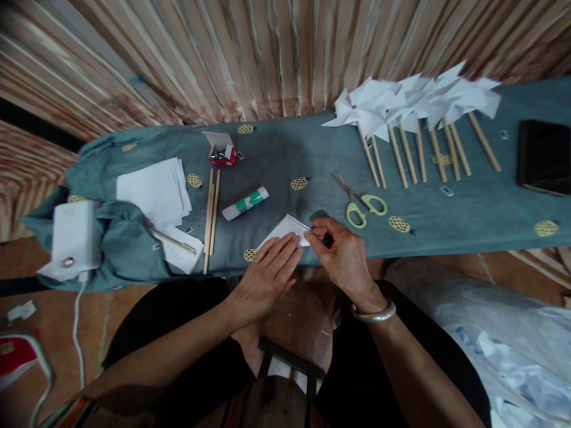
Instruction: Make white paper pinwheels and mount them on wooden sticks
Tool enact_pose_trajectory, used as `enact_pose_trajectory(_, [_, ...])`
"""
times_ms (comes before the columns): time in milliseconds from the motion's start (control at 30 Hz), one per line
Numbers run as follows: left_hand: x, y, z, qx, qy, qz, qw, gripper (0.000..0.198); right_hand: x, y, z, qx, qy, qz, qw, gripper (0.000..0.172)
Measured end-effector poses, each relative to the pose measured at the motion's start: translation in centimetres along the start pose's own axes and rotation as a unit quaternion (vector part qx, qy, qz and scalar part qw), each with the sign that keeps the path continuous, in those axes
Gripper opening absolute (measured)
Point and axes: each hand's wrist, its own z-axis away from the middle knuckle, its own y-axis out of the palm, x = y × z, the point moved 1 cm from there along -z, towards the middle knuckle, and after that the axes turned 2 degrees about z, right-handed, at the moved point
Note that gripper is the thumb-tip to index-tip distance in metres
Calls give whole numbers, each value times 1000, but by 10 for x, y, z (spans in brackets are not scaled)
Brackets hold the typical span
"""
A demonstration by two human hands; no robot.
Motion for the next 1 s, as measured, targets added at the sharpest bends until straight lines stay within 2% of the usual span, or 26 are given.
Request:
enact_pose_trajectory(167, [4,2,0,25,-16,1,1000,56,2,1,-1,-4,5,16,1000,28])
enact_pose_trajectory(500, [7,4,0,32,-30,30,999,65,3,5,-2,-29,-10,40,999,27])
enact_pose_trajectory(1000, [7,3,-2,42,-45,48,997,66,4,5,-3,-18,-10,45,999,27])
